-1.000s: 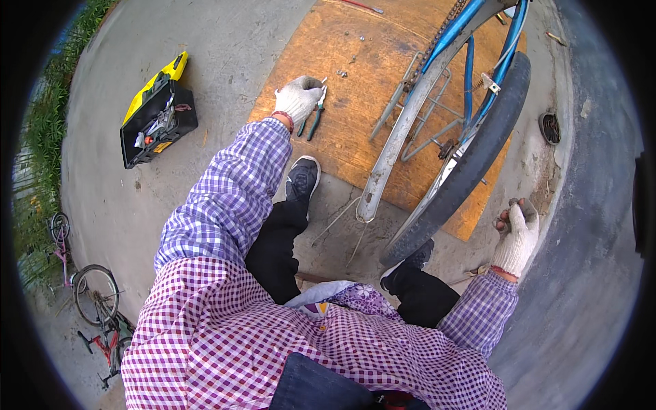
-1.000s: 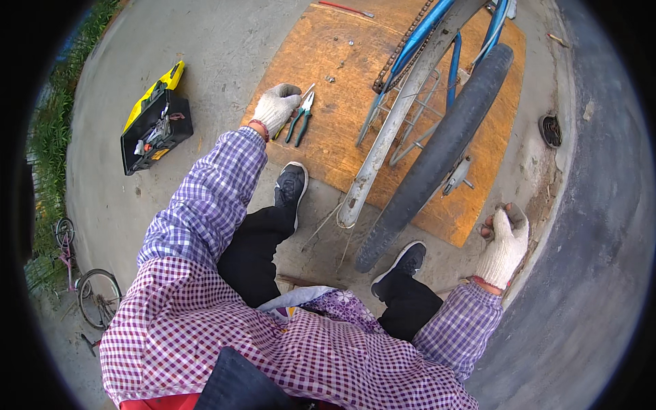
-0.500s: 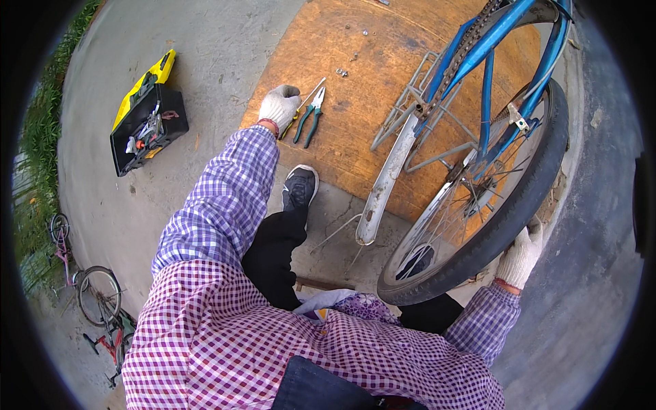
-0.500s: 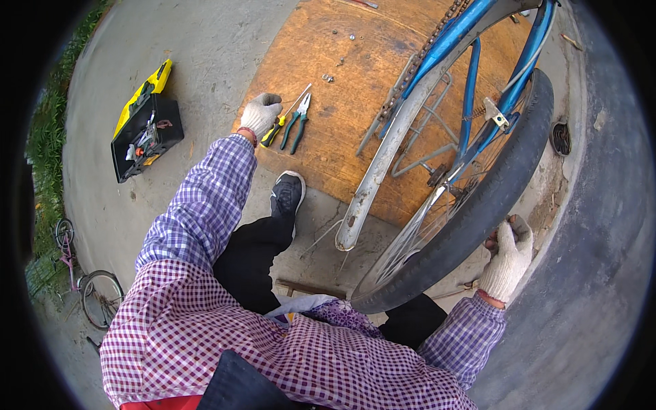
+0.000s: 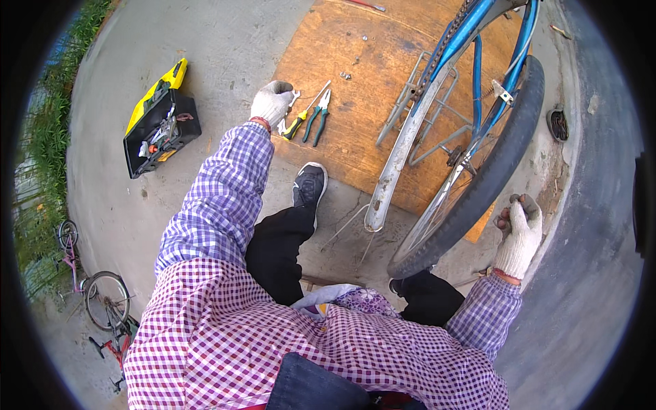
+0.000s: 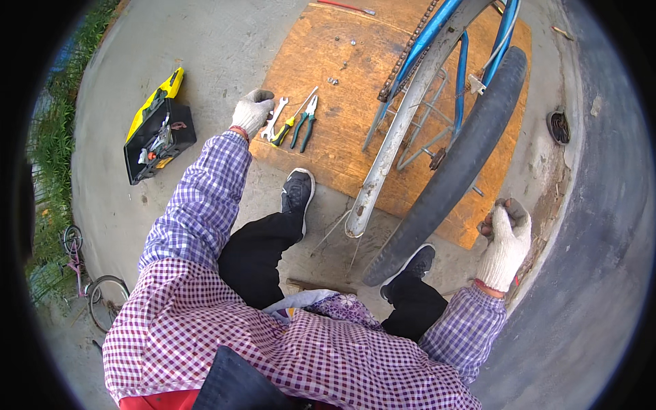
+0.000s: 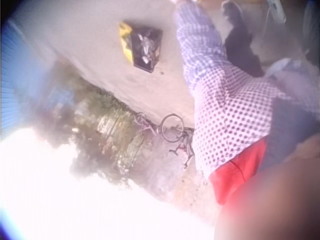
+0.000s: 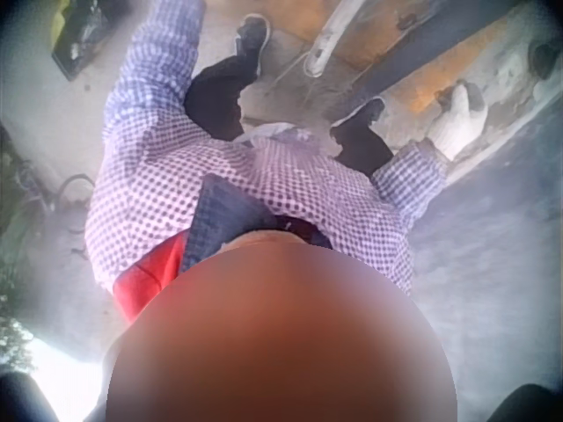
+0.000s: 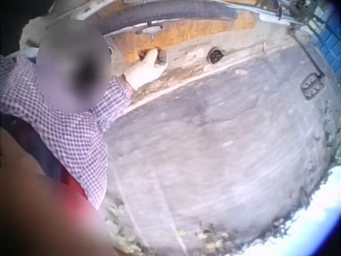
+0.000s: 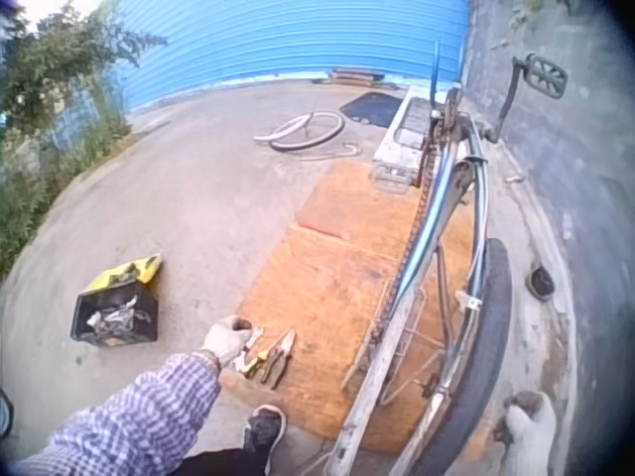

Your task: The person removes the rear wheel of a bicycle, cleans the brake shoe with a cloth, and then reinstalls the wheel. They use a wrench to tighten the axle nuts and spin the wheel to check alignment.

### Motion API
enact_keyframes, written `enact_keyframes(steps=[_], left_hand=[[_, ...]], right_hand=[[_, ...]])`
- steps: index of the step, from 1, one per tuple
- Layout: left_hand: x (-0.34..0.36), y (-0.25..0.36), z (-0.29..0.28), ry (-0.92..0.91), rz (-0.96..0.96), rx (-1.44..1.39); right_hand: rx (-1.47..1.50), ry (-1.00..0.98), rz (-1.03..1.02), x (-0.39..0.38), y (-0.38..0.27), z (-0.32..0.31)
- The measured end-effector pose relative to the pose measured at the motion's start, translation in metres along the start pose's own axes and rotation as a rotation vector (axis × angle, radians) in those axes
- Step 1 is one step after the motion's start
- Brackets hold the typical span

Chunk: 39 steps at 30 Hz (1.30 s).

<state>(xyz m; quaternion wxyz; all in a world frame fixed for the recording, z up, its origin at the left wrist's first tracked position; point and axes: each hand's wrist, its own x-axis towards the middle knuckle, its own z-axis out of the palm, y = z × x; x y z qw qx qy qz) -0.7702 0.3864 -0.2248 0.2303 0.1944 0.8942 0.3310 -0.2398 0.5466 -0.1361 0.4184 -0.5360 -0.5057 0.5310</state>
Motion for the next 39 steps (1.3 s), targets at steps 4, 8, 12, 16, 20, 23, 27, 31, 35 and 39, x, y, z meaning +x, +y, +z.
enact_keyframes(steps=[4,8,12,16,20,23,27,31,35,39], left_hand=[[-0.078,0.041,-0.072,-0.063,-0.026,-0.029],[-0.146,0.008,-0.228,-0.306,0.088,-0.042],[-0.208,-0.090,-0.370,-0.134,-0.176,0.132],[-0.372,-0.189,-0.361,-0.391,-0.530,0.177],[-0.507,-0.270,-0.351,-0.533,-0.347,0.469],[-0.522,-0.294,-0.359,-0.429,-0.496,0.280],[-0.506,-0.293,-0.367,-0.525,-0.463,0.302],[-0.511,-0.287,-0.367,-0.461,-0.463,0.224],[-0.512,-0.282,-0.368,-0.427,-0.463,0.178],[-0.507,-0.276,-0.367,-0.408,-0.476,0.146]], right_hand=[[-0.198,0.053,-0.010,-0.079,-0.095,0.000],[-0.171,0.223,0.045,-0.221,-0.242,0.038],[-0.143,0.092,-0.007,-0.218,-0.276,0.086],[-0.109,0.132,0.054,-0.194,-0.248,0.049],[-0.074,0.120,0.101,-0.223,-0.238,0.017],[-0.147,0.091,0.157,-0.240,-0.235,0.018],[-0.129,0.136,0.197,-0.243,-0.211,0.013],[-0.099,0.093,0.160,-0.230,-0.193,0.001],[-0.081,0.065,0.116,-0.207,-0.188,0.001],[-0.087,0.070,0.119,-0.195,-0.182,-0.004]])
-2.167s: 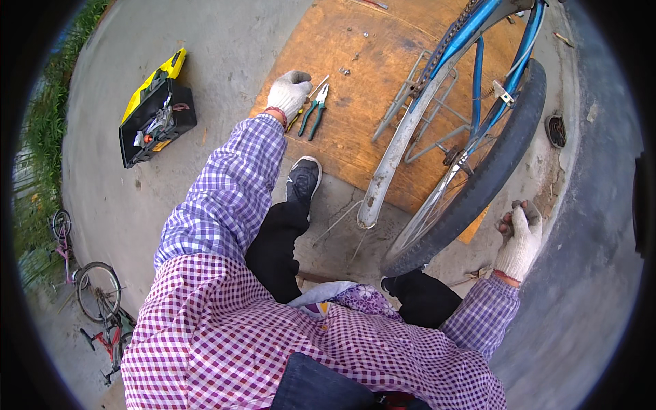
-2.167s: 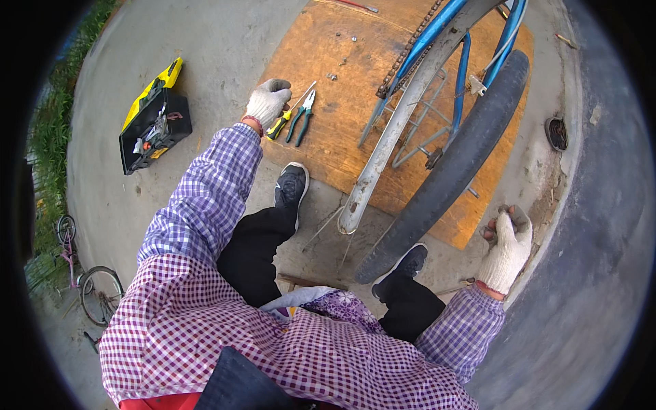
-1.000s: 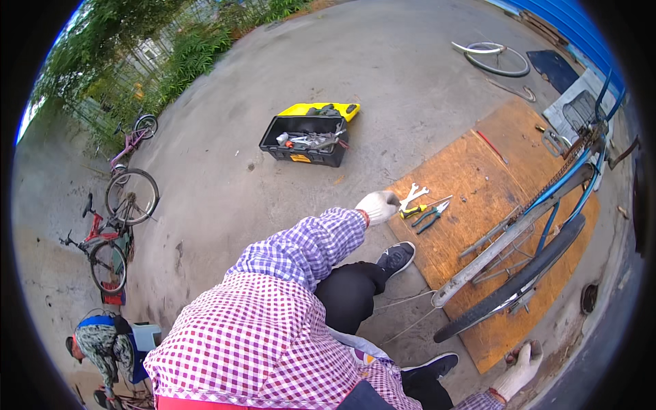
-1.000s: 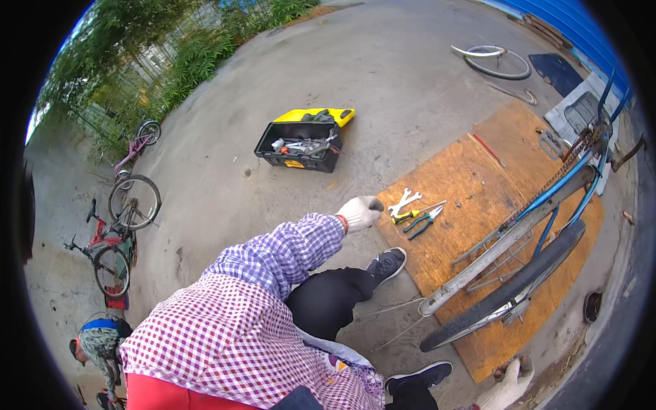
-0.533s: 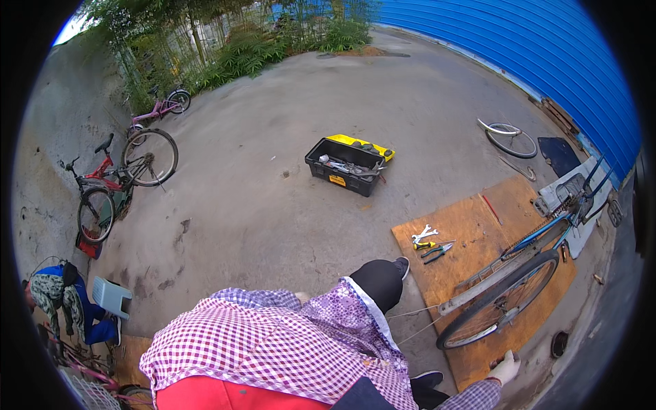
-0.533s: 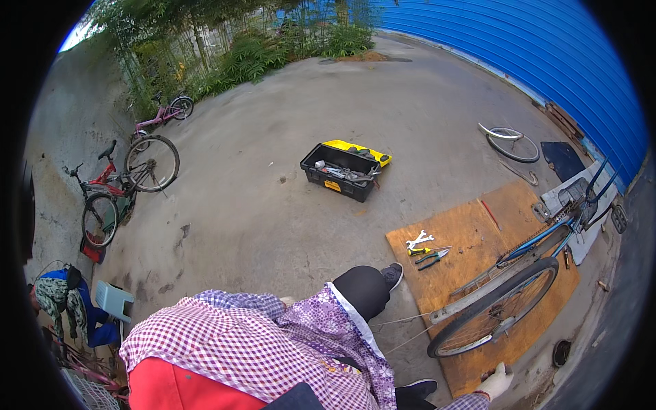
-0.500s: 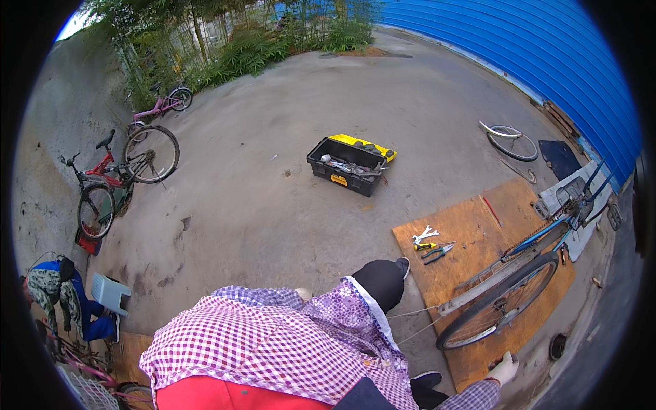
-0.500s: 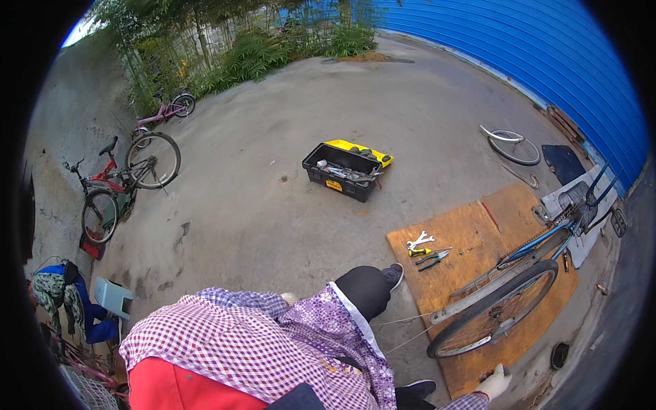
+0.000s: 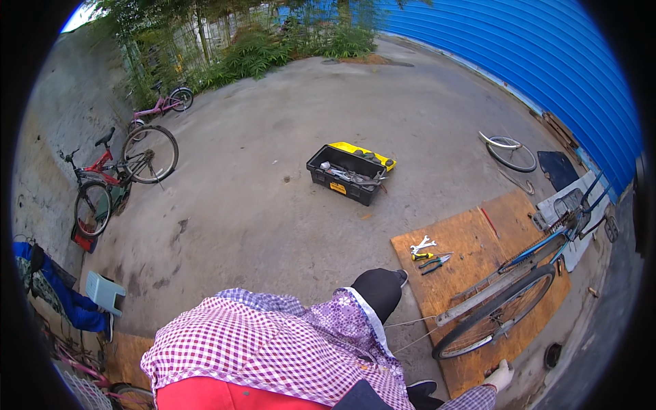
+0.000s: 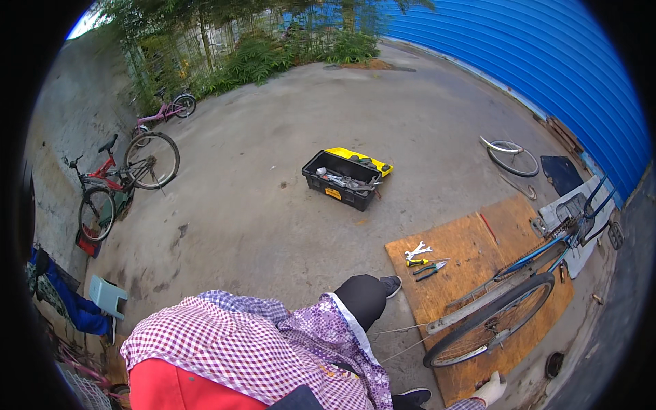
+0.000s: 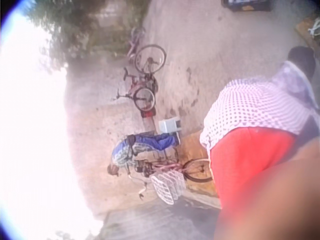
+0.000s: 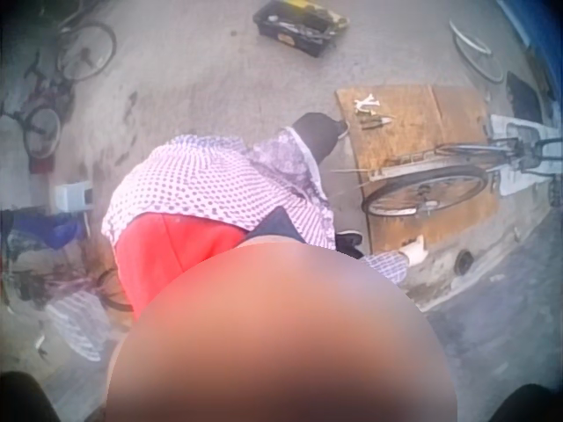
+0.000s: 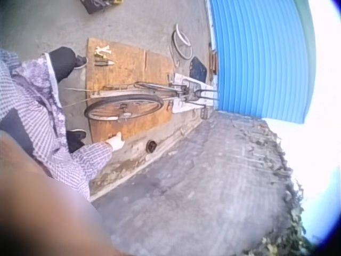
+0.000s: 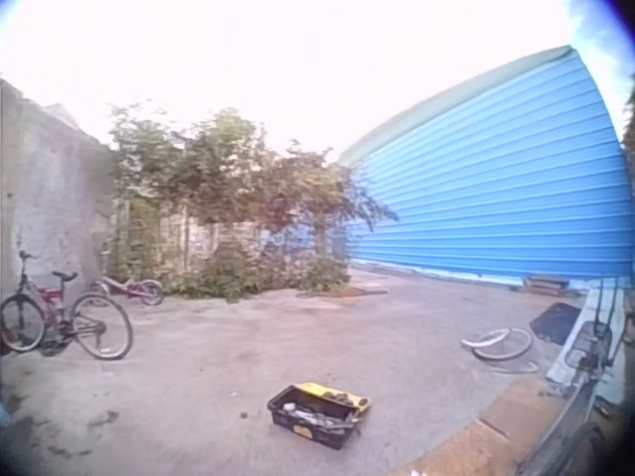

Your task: The person removes the rear wheel of a bicycle, cleans the brake shoe with a cloth, and then reinstalls the wheel. They use a wrench to tighten the axle nuts and spin the wheel to check alignment.

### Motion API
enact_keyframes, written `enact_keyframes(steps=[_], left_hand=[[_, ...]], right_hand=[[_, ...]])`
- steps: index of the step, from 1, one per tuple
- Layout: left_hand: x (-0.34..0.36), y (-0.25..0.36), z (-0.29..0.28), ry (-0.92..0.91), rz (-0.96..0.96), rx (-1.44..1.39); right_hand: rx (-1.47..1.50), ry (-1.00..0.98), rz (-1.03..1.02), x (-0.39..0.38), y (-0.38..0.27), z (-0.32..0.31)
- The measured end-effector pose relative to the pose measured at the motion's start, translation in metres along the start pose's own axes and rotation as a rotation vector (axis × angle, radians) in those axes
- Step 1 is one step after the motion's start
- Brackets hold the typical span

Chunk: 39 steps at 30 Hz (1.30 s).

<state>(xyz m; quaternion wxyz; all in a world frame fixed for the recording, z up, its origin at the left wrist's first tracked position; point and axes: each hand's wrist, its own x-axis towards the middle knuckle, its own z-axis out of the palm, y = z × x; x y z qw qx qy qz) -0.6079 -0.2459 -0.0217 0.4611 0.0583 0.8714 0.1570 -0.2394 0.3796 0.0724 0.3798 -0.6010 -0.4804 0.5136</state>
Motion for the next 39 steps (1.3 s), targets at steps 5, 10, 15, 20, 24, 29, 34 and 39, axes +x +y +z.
enact_keyframes(steps=[5,10,15,20,24,29,34,39], left_hand=[[0.015,0.017,0.002,0.004,-0.013,-0.033],[0.055,0.050,0.005,-0.002,-0.041,-0.060],[0.111,0.094,0.003,-0.011,-0.087,-0.070],[0.173,0.149,-0.018,-0.010,-0.153,-0.061],[0.200,0.195,-0.039,0.012,-0.179,-0.049],[0.188,0.226,-0.071,0.034,-0.165,-0.009],[0.168,0.190,-0.119,0.026,-0.089,0.022],[0.163,0.118,-0.166,-0.015,0.007,0.053]], right_hand=[[0.032,-0.036,-0.042,0.004,-0.006,0.006],[-0.081,0.036,-0.142,0.007,-0.028,0.029],[-0.208,-0.010,-0.159,0.008,-0.050,0.053],[-0.241,-0.021,-0.077,0.066,-0.072,0.096],[-0.254,-0.070,0.014,0.140,-0.089,0.114],[-0.247,0.077,0.046,0.141,-0.094,0.106],[-0.086,-0.056,-0.204,0.042,-0.104,0.084],[-0.286,0.114,-0.250,-0.065,-0.079,0.074]])
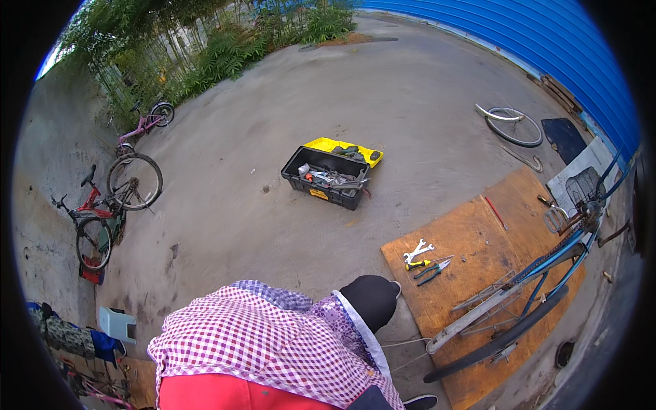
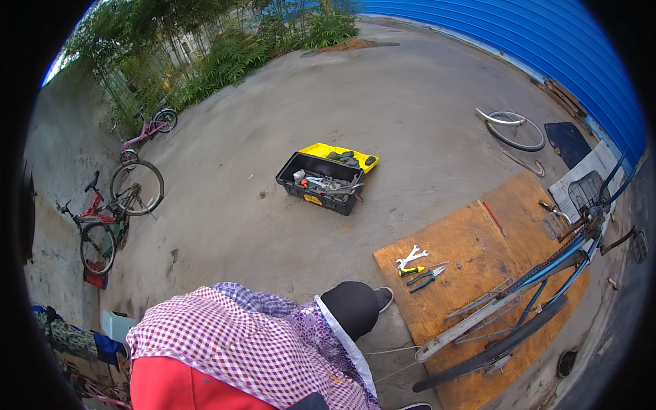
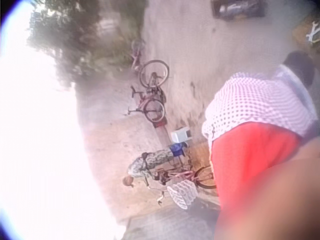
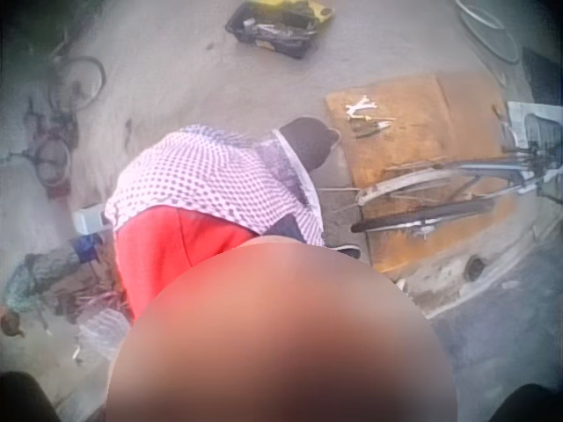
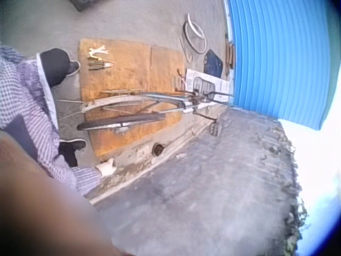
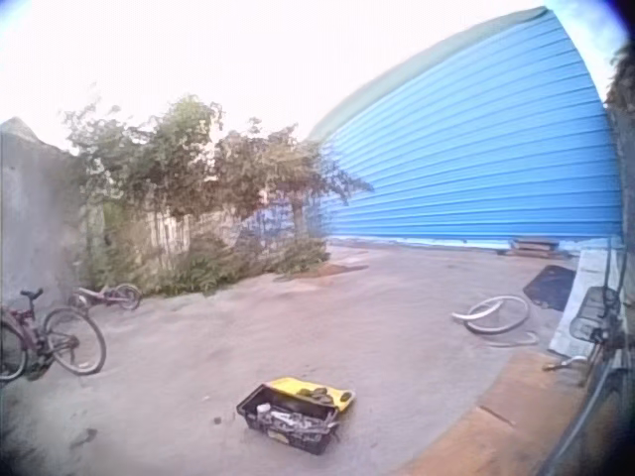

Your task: The person removes the rear wheel of a bicycle, cleans the brake shoe with a cloth, and then reinstalls the wheel. They use a wrench to tighten the axle nuts and spin the wheel to check alignment.

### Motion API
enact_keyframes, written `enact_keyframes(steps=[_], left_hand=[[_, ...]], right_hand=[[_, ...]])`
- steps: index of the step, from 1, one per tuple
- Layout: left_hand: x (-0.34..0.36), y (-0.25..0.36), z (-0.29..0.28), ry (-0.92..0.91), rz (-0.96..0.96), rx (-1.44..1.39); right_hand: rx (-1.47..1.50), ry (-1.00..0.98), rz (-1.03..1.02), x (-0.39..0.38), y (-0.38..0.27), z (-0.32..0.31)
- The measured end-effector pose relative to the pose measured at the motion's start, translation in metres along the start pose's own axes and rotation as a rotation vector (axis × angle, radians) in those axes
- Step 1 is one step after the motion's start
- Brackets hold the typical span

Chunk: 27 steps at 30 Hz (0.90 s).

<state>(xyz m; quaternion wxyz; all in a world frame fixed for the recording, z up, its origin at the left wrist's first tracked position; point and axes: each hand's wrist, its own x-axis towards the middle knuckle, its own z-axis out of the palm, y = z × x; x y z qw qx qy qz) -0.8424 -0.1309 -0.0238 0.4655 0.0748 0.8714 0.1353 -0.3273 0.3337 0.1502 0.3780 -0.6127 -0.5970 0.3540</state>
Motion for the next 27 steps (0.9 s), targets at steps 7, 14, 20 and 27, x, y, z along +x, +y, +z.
enact_keyframes(steps=[7,14,20,27], left_hand=[[0.030,-0.025,0.001,-0.041,0.087,0.053],[0.048,-0.020,0.009,-0.051,0.175,0.087],[0.074,-0.019,0.026,-0.042,0.229,0.130],[0.068,-0.003,0.003,-0.010,0.159,0.118]], right_hand=[[-0.362,0.233,0.396,0.002,0.017,0.049],[-0.264,0.240,0.301,-0.012,-0.011,0.065],[-0.157,0.161,0.251,0.013,0.016,0.076],[-0.152,0.164,0.315,0.003,0.074,0.061]])
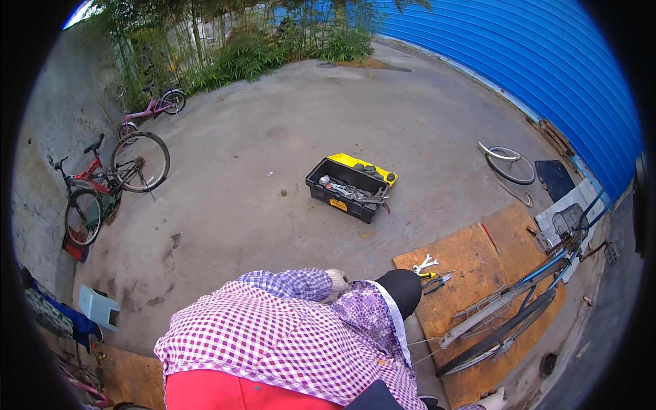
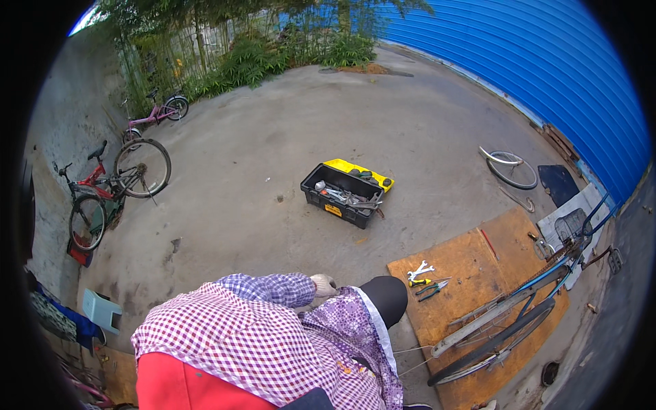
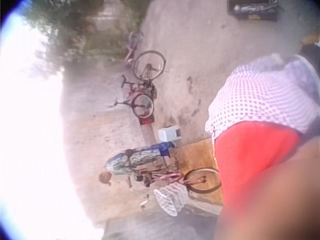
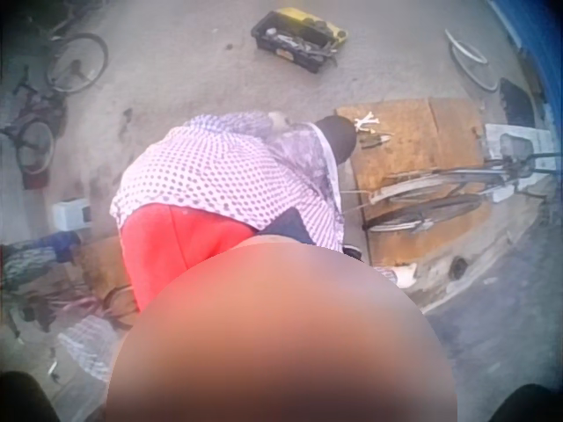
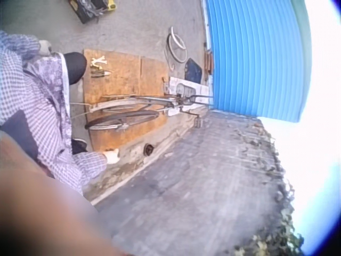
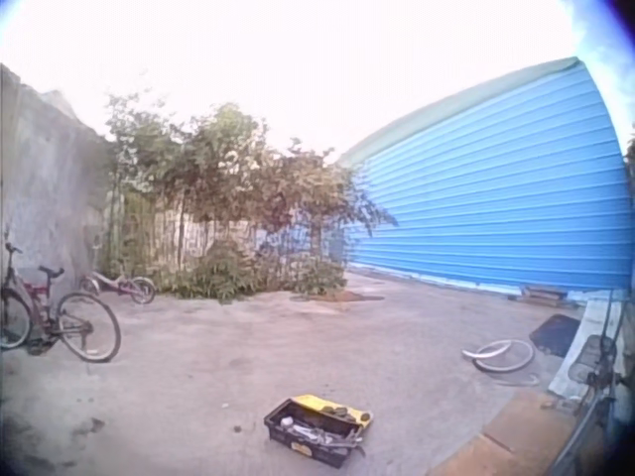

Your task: The person removes the rear wheel of a bicycle, cleans the brake shoe with a cloth, and then reinstalls the wheel. They use a wrench to tighten the axle nuts and spin the wheel to check alignment.

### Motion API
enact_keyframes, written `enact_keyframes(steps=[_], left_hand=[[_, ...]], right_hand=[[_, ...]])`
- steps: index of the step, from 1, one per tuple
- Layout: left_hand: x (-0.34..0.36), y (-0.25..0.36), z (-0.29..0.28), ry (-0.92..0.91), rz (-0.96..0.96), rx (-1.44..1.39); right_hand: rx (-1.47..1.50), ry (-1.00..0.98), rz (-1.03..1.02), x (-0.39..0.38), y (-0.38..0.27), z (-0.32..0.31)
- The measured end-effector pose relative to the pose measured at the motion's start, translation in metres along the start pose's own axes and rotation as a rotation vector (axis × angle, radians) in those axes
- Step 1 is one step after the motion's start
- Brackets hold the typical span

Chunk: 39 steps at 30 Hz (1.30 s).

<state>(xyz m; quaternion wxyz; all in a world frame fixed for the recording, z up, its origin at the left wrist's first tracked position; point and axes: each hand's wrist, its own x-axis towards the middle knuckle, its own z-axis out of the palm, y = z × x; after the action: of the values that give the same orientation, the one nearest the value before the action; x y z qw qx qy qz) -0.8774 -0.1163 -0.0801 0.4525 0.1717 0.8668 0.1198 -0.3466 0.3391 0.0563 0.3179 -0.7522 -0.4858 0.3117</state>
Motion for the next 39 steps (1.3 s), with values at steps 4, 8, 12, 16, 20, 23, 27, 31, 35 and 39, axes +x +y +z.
enact_keyframes(steps=[4,8,12,16,20,23,27,31,35,39], left_hand=[[-0.009,0.026,-0.043,0.059,0.087,0.046],[0.051,0.097,-0.080,0.363,0.148,-0.123],[0.145,0.223,-0.075,0.272,0.352,-0.261],[0.167,0.311,-0.059,0.262,0.506,0.016],[0.145,0.351,-0.083,0.347,0.619,0.132],[0.134,0.376,-0.106,0.430,0.643,0.152],[0.130,0.405,-0.127,0.507,0.632,0.181],[0.132,0.404,-0.145,0.650,0.718,0.210],[0.139,0.382,-0.158,0.650,0.680,0.323],[0.152,0.365,-0.166,0.692,0.687,0.365]], right_hand=[[-0.116,0.078,0.036,-0.053,-0.011,-0.038],[0.439,-0.114,-0.056,-0.016,-0.042,0.025],[0.336,-0.091,-0.083,0.074,-0.019,0.072],[0.325,-0.064,0.007,0.090,0.029,0.032],[0.314,0.001,0.016,0.036,0.007,0.004],[0.356,-0.030,-0.083,0.002,-0.043,-0.008],[0.248,-0.057,-0.168,-0.023,-0.086,-0.023],[0.264,-0.127,-0.305,-0.029,-0.097,-0.005],[0.193,-0.158,-0.326,-0.055,-0.094,0.004],[0.118,-0.121,-0.375,-0.098,-0.077,-0.015]])
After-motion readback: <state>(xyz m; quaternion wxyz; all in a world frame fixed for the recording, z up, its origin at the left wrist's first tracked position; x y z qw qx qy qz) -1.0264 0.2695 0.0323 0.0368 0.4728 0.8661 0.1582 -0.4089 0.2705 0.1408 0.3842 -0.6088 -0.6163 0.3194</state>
